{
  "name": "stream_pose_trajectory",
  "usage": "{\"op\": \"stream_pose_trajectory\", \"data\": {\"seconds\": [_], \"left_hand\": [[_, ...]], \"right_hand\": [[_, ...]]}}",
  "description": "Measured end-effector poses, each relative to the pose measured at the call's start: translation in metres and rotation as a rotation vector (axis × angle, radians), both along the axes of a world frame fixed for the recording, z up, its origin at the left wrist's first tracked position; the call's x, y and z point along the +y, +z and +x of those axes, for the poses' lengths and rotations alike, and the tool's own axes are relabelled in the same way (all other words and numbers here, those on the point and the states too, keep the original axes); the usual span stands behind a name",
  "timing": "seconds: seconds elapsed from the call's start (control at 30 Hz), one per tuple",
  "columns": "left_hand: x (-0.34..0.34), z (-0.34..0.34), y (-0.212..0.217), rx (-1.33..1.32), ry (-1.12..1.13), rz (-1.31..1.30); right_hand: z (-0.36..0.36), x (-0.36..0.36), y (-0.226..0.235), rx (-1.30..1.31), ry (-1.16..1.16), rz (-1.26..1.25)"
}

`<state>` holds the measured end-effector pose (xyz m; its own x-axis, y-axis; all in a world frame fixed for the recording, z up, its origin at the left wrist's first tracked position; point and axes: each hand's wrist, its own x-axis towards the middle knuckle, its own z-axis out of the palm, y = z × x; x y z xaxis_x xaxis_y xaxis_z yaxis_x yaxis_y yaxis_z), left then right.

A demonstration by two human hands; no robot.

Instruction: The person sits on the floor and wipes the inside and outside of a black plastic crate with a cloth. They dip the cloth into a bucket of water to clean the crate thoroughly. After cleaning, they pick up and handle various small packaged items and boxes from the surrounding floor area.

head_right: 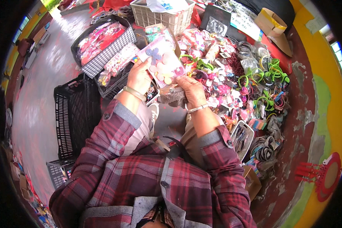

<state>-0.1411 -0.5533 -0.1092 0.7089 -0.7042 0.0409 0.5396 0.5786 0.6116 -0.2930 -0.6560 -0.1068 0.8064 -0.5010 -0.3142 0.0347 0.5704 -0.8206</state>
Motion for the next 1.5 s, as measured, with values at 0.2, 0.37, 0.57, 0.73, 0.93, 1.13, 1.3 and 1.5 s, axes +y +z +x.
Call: {"op": "stream_pose_trajectory", "data": {"seconds": [0.2,0.37,0.57,0.73,0.93,1.13,1.3,1.5], "left_hand": [[0.0,-0.003,0.007,-0.043,0.077,0.026],[-0.009,0.003,-0.013,0.059,-0.061,0.276],[-0.02,-0.024,0.001,0.169,-0.421,-0.075],[-0.017,-0.014,0.001,0.172,-0.205,-0.031],[-0.018,-0.015,0.002,0.089,-0.163,-0.024],[-0.031,-0.049,0.016,-0.018,-0.526,0.048],[-0.067,-0.091,0.002,-0.11,-0.816,0.25],[-0.093,-0.104,-0.006,0.045,-0.678,0.179]], "right_hand": [[-0.006,-0.002,-0.001,0.037,-0.107,-0.305],[-0.008,-0.002,-0.001,0.029,-0.324,-0.633],[-0.017,0.005,0.023,0.039,-0.241,-2.1],[-0.018,0.014,0.012,0.071,-0.178,-1.875],[-0.03,-0.019,-0.001,0.241,-0.286,-0.681],[-0.06,-0.04,0.02,0.067,-0.463,0.196],[-0.081,-0.029,0.028,-0.281,-0.659,0.253],[-0.135,-0.051,0.024,-0.115,-0.577,-0.023]]}}
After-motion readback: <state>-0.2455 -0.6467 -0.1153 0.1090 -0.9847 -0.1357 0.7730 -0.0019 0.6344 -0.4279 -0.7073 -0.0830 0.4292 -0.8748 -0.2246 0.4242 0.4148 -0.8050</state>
